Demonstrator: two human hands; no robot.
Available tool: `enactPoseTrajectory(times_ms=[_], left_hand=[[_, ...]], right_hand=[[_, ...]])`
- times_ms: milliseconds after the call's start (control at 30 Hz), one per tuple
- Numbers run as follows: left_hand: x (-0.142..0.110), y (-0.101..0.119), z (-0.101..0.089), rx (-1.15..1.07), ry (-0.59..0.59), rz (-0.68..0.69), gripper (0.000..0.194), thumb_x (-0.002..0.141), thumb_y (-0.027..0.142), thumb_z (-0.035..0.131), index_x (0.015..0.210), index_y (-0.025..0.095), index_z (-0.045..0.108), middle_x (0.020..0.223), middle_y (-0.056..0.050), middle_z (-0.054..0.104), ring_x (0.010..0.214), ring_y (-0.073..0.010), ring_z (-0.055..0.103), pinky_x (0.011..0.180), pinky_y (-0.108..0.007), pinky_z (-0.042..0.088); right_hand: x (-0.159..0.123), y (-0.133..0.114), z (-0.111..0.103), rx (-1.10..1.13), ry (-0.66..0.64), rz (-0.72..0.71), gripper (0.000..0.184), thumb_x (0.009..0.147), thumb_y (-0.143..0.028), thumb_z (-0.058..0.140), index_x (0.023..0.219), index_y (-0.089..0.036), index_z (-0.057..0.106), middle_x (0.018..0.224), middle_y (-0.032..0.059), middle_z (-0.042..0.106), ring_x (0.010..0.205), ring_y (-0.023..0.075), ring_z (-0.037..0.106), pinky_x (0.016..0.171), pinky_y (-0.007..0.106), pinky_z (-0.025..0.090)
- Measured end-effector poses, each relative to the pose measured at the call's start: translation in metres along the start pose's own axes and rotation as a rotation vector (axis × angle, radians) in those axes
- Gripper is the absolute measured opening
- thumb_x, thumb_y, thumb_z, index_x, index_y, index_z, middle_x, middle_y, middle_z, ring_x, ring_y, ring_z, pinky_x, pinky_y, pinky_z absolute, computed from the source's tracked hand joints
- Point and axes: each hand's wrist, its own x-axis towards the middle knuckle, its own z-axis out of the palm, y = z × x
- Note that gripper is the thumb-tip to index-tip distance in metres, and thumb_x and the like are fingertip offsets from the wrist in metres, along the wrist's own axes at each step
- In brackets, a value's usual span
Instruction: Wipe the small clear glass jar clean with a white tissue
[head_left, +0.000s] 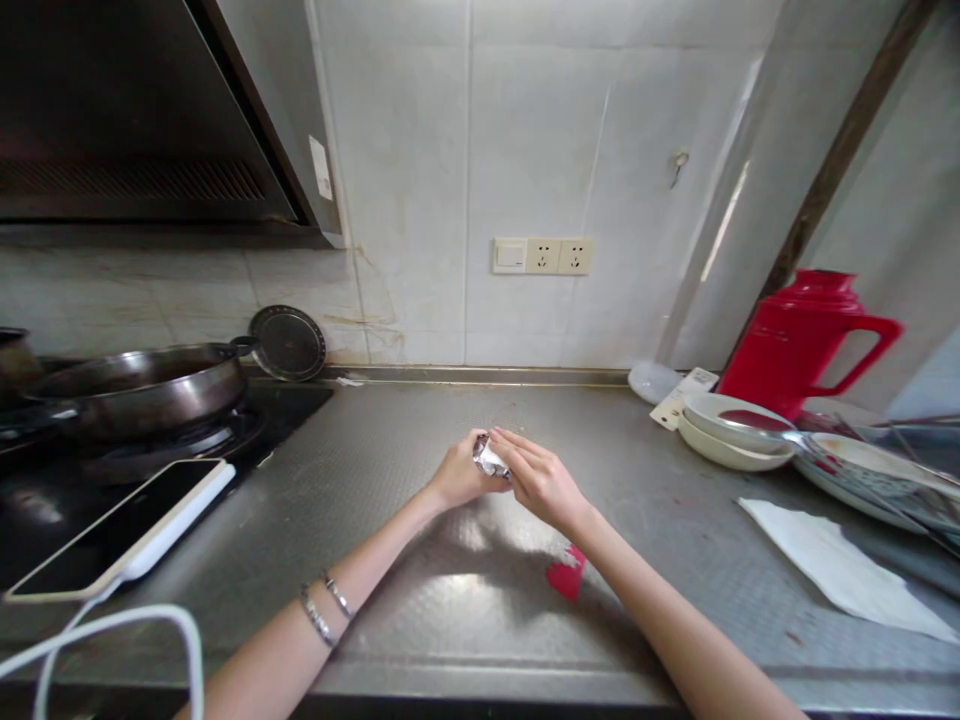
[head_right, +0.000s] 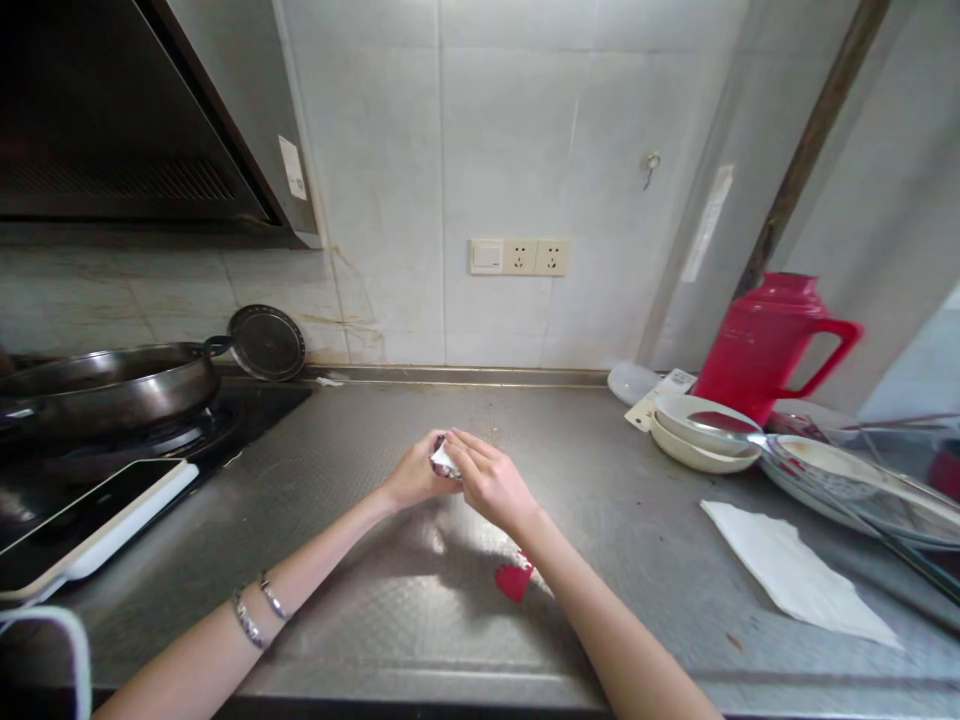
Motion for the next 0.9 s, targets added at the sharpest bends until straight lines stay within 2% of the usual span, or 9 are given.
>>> enactPoseTrajectory(times_ms=[200,433,567,733,900], left_hand=[[0.001,-0.003,-0.001,-0.042,0.017,0.033,0.063,0.048,0.024,0.084,0.103,0.017,0.054,0.097,-0.005,0.068,0.088,-0.0220,0.062,0.076,-0.031,0.047],[0.001,-0.007,0.002,-0.092,-0.014,0.040,0.070,0.051,0.030,0.085,0.111,0.014,0.052,0.093,-0.005,0.068,0.080,-0.0182,0.063,0.071,-0.028,0.047],[0.001,-0.006,0.002,-0.081,0.012,0.015,0.065,0.050,0.028,0.085,0.106,0.016,0.055,0.092,-0.005,0.068,0.082,-0.0202,0.063,0.072,-0.030,0.048],[0.001,-0.002,-0.003,-0.045,0.015,0.047,0.064,0.046,0.022,0.084,0.102,0.017,0.053,0.093,-0.004,0.068,0.087,-0.0227,0.063,0.076,-0.032,0.048],[-0.002,0.000,0.000,0.034,-0.009,0.094,0.068,0.052,0.025,0.081,0.111,0.018,0.049,0.095,-0.004,0.068,0.081,-0.0195,0.064,0.070,-0.029,0.048]], right_hand=[[0.002,-0.005,-0.002,0.048,0.011,-0.063,0.054,0.083,0.003,0.034,0.132,-0.014,0.046,0.121,0.0149,0.065,0.125,0.0231,0.051,0.098,0.041,0.054],[-0.001,0.005,-0.004,0.052,0.068,0.069,0.053,0.086,0.001,0.034,0.133,-0.018,0.047,0.118,0.0121,0.067,0.119,0.0225,0.058,0.095,0.040,0.055],[0.000,-0.002,-0.002,0.054,0.032,0.017,0.056,0.084,0.003,0.033,0.135,-0.018,0.045,0.120,0.0118,0.066,0.123,0.0219,0.053,0.097,0.040,0.054],[0.003,-0.008,-0.002,0.089,-0.004,-0.056,0.054,0.084,0.004,0.035,0.133,-0.015,0.047,0.120,0.0133,0.066,0.125,0.0216,0.052,0.100,0.039,0.052],[0.000,0.002,-0.002,0.059,0.008,0.053,0.053,0.086,0.001,0.036,0.134,-0.018,0.048,0.119,0.0121,0.066,0.119,0.0225,0.058,0.096,0.040,0.055]])
